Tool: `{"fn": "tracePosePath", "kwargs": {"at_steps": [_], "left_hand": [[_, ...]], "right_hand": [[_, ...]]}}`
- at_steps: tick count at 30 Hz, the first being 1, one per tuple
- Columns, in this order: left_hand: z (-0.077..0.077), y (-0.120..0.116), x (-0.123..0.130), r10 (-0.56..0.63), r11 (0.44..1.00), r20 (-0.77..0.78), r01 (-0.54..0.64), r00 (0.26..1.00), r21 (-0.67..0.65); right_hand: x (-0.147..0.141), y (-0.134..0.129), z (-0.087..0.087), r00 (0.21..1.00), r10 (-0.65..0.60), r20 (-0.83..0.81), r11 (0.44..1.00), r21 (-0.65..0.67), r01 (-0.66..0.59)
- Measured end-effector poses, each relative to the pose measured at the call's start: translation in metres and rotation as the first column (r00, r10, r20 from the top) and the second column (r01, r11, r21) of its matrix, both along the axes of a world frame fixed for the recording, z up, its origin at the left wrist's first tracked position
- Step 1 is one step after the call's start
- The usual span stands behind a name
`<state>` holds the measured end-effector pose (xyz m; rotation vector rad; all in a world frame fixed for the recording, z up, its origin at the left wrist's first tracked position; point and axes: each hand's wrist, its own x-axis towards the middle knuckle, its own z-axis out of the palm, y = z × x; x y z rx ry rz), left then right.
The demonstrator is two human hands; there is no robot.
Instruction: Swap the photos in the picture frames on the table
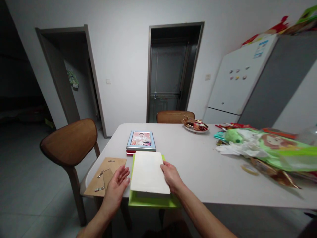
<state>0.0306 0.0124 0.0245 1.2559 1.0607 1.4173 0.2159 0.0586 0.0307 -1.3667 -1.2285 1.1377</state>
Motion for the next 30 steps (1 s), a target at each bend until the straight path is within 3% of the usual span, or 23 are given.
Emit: {"fn": "tracePosePath", "kwargs": {"at_steps": [2, 5, 9, 13, 22, 25, 30], "left_hand": [[-0.005, -0.002, -0.003, -0.006, 1.0, -0.208, 0.009, 0.978, 0.015], [-0.011, -0.007, -0.001, -0.04, 0.998, -0.498, 0.061, 0.866, 0.025], [-0.017, -0.015, 0.005, -0.051, 0.989, -0.693, 0.133, 0.719, 0.065], [-0.02, -0.016, 0.005, -0.022, 0.979, -0.774, 0.172, 0.633, 0.113], [-0.016, -0.015, 0.003, -0.037, 0.973, -0.821, 0.208, 0.569, 0.1], [-0.014, -0.015, 0.004, -0.04, 0.973, -0.844, 0.212, 0.535, 0.088], [-0.011, -0.016, 0.005, -0.045, 0.972, -0.861, 0.223, 0.506, 0.08]], "right_hand": [[0.012, 0.003, 0.0, 1.0, 0.015, -0.021, 0.998, -0.054, -0.016], [0.019, 0.01, -0.007, 0.999, 0.032, -0.002, 0.997, -0.075, -0.032], [0.02, 0.022, -0.019, 0.994, -0.043, 0.099, 0.999, -0.018, 0.045], [0.016, 0.028, -0.025, 0.994, -0.047, 0.097, 0.999, 0.008, 0.047], [0.017, 0.026, -0.018, 0.973, -0.107, 0.205, 0.994, 0.001, 0.109], [0.017, 0.025, -0.017, 0.976, -0.049, 0.213, 0.999, -0.007, 0.052], [0.014, 0.025, -0.017, 0.923, -0.04, 0.383, 0.999, 0.044, 0.026]]}}
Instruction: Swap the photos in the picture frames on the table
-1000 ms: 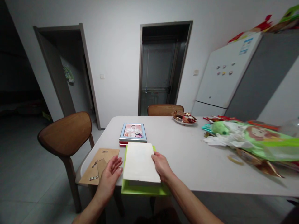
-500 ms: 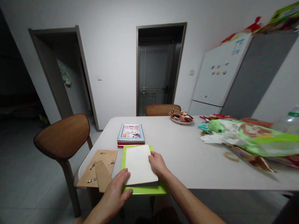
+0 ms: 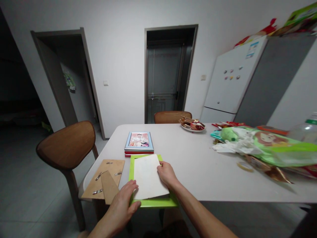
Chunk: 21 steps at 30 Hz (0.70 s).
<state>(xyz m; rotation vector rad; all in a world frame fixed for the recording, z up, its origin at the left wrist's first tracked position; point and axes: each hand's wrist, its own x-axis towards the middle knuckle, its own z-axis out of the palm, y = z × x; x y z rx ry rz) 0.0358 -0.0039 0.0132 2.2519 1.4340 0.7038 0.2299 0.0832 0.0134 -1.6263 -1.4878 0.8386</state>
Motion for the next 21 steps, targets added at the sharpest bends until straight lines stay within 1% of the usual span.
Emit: {"fn": "tracePosePath", "kwargs": {"at_steps": [2, 4, 6, 8, 10, 13, 15, 17, 19, 21], "left_hand": [[0.002, -0.001, 0.0, -0.005, 1.0, -0.013, 0.005, 1.0, -0.004], [0.003, -0.002, -0.001, -0.009, 1.0, -0.034, 0.009, 0.999, -0.003], [0.003, -0.002, -0.001, -0.012, 1.0, -0.052, 0.012, 0.999, 0.001], [0.003, -0.002, -0.001, -0.015, 1.0, -0.063, 0.015, 0.998, 0.002], [0.001, -0.002, -0.001, -0.02, 1.0, -0.063, 0.02, 0.998, -0.001], [0.0, -0.002, -0.003, -0.027, 1.0, -0.042, 0.027, 0.999, 0.0], [0.0, -0.003, -0.007, -0.038, 0.999, -0.034, 0.038, 0.999, -0.002], [0.003, -0.005, -0.017, -0.041, 0.999, -0.048, 0.04, 0.998, -0.014], [0.005, -0.005, -0.033, -0.021, 0.999, -0.087, 0.018, 0.996, -0.032], [0.006, -0.003, -0.055, 0.042, 0.998, -0.149, -0.049, 0.988, -0.042]], "right_hand": [[0.001, 0.0, 0.002, 0.994, -0.011, 0.108, 1.0, 0.021, 0.009], [0.001, -0.002, 0.005, 0.96, -0.021, 0.278, 0.998, 0.066, 0.002], [0.001, -0.005, 0.008, 0.877, -0.042, 0.479, 0.996, 0.091, -0.002], [0.0, -0.009, 0.01, 0.772, -0.044, 0.634, 0.997, 0.073, -0.003], [-0.002, -0.013, 0.01, 0.695, -0.035, 0.718, 0.999, 0.043, 0.005], [-0.005, -0.016, 0.007, 0.633, -0.042, 0.773, 0.999, 0.051, 0.004], [-0.005, -0.016, 0.005, 0.617, -0.05, 0.785, 0.998, 0.068, -0.005], [-0.007, -0.016, 0.005, 0.626, -0.05, 0.778, 0.997, 0.076, -0.015], [-0.011, -0.017, 0.008, 0.667, -0.05, 0.743, 0.993, 0.108, -0.047], [-0.024, -0.021, 0.014, 0.728, -0.022, 0.685, 0.978, 0.164, -0.125]]}}
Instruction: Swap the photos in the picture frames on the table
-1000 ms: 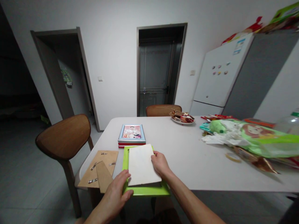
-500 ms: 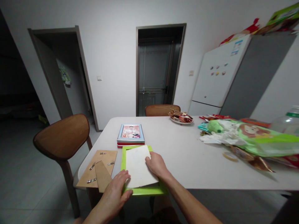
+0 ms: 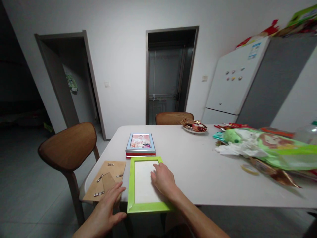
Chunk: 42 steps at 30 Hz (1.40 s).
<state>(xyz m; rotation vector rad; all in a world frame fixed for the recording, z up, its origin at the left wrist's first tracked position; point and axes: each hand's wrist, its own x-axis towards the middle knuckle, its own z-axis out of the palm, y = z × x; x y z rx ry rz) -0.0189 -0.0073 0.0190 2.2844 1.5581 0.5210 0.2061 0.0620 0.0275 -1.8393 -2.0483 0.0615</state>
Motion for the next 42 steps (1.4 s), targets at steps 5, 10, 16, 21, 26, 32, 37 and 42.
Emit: {"fn": "tracePosePath", "kwargs": {"at_steps": [5, 10, 16, 21, 26, 32, 37, 42], "left_hand": [[-0.01, 0.015, -0.051, 0.292, 0.956, -0.2, -0.278, 0.935, 0.094], [-0.025, 0.024, -0.069, 0.341, 0.936, -0.192, -0.314, 0.92, 0.161], [-0.021, 0.022, -0.064, 0.345, 0.92, -0.055, -0.327, 0.937, 0.216], [0.0, 0.015, -0.037, 0.225, 0.911, 0.111, -0.249, 0.968, 0.329], [0.009, 0.007, 0.018, 0.042, 0.968, 0.164, -0.081, 0.986, 0.237], [0.001, 0.004, 0.062, -0.092, 0.985, 0.053, 0.084, 0.994, 0.149], [0.002, 0.01, 0.062, -0.102, 0.982, -0.014, 0.103, 0.995, 0.156], [0.0, 0.013, 0.058, -0.082, 0.984, -0.039, 0.087, 0.996, 0.155]], "right_hand": [[-0.064, -0.022, 0.013, 0.925, 0.362, -0.116, 0.931, 0.084, -0.354], [-0.123, -0.033, 0.002, 0.866, 0.498, -0.044, 0.867, 0.028, -0.497], [-0.132, -0.025, -0.004, 0.857, 0.456, -0.241, 0.883, 0.002, -0.469], [-0.088, -0.031, 0.024, 0.819, 0.454, -0.351, 0.888, 0.103, -0.448], [-0.017, -0.045, 0.038, 0.862, 0.396, -0.317, 0.91, 0.01, -0.414], [0.029, -0.052, 0.025, 0.923, 0.276, -0.269, 0.939, -0.13, -0.319], [0.027, -0.043, 0.009, 0.922, 0.267, -0.279, 0.947, -0.102, -0.305], [0.018, -0.035, -0.007, 0.928, 0.33, -0.172, 0.941, -0.023, -0.339]]}}
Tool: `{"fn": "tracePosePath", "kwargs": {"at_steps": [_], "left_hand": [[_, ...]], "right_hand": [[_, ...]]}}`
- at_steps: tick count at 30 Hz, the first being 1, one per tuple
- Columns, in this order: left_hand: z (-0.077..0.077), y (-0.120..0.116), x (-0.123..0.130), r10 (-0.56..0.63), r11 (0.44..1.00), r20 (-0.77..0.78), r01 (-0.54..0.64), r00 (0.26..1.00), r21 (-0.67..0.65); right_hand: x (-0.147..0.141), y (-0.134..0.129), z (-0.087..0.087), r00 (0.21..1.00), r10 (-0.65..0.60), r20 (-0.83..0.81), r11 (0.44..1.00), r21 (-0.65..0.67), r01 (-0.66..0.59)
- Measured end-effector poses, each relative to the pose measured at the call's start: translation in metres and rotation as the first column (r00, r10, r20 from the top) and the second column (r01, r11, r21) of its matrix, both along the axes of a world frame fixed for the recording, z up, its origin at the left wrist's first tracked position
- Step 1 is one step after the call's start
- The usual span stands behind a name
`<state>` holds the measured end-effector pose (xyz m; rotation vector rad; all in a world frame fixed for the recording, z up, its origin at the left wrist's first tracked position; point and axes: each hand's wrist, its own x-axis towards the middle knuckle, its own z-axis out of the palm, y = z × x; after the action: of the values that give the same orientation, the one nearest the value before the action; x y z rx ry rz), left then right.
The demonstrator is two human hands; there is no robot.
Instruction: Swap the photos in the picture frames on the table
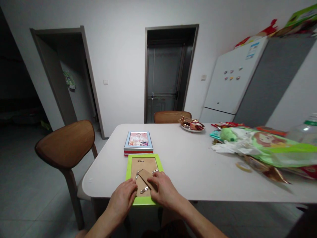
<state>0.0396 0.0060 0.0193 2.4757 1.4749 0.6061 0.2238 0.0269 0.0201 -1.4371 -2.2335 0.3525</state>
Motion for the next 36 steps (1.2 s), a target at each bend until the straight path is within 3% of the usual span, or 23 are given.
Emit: {"fn": "tracePosePath", "kwargs": {"at_steps": [7, 14, 20, 29, 36], "left_hand": [[-0.008, -0.011, -0.004, -0.036, 0.999, 0.016, 0.037, 0.999, -0.016], [-0.011, -0.011, -0.004, -0.047, 0.999, 0.038, 0.047, 0.998, -0.007], [-0.003, -0.012, -0.002, -0.02, 0.999, 0.009, 0.02, 1.0, -0.039], [0.005, -0.016, 0.0, 0.014, 0.996, 0.0, -0.014, 1.0, -0.084], [0.0, -0.015, -0.002, 0.004, 0.997, 0.01, -0.003, 1.0, -0.077]], "right_hand": [[0.005, 0.002, -0.004, 0.996, 0.014, 0.086, 0.996, 0.085, -0.021], [0.013, 0.027, -0.009, 0.966, -0.23, 0.12, 0.964, 0.164, 0.209], [0.011, 0.036, -0.008, 0.959, -0.221, 0.176, 0.966, 0.173, 0.191], [0.012, 0.035, -0.011, 0.976, -0.201, 0.079, 0.972, 0.141, 0.188], [0.005, 0.032, -0.007, 0.971, -0.207, 0.119, 0.97, 0.153, 0.188]]}}
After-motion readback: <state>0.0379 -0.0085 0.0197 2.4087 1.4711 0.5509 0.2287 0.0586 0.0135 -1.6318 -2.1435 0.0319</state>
